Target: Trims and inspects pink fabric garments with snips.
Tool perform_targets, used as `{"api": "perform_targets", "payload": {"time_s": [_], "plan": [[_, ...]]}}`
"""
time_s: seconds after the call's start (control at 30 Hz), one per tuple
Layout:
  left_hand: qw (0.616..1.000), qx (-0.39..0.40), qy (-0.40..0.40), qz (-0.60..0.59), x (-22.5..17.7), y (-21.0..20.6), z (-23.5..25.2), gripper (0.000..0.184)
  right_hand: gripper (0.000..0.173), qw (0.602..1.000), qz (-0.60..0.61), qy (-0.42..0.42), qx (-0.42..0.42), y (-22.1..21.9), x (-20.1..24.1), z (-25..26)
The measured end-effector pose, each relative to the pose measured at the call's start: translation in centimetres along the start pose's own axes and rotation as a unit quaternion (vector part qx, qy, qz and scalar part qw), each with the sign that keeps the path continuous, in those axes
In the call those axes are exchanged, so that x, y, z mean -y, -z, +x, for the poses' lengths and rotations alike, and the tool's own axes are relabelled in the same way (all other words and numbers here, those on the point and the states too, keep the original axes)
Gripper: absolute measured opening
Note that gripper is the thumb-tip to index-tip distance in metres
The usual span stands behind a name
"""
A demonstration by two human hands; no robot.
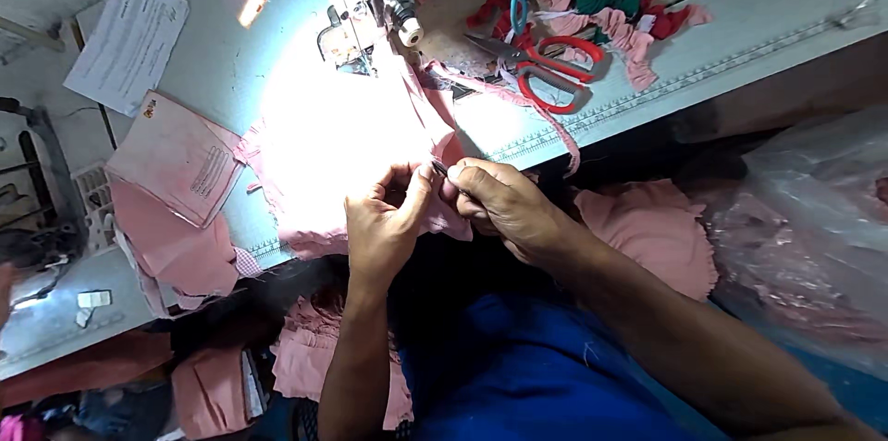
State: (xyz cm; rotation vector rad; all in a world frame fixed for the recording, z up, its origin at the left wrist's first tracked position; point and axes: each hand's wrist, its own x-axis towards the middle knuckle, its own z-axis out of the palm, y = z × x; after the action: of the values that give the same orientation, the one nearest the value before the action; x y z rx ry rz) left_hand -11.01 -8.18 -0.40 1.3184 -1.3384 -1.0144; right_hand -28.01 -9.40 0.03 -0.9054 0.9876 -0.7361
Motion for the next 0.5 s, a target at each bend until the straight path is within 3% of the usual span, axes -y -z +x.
{"api": "perform_targets", "payload": {"time_s": [0.33, 0.5], "plan": [[1.0, 0.002, 0.009, 0.014, -0.12, -0.15, 0.0, 0.008, 0.029, 0.99, -0.127, 0.045, -0.051, -0.09, -0.45, 0.21], [1.0, -0.002, 0.017, -0.005, 0.17, -0.07, -0.24, 0.007, 0.036, 0.997, 0.068, 0.025, -0.038, 0.42, -0.02, 0.54]]}}
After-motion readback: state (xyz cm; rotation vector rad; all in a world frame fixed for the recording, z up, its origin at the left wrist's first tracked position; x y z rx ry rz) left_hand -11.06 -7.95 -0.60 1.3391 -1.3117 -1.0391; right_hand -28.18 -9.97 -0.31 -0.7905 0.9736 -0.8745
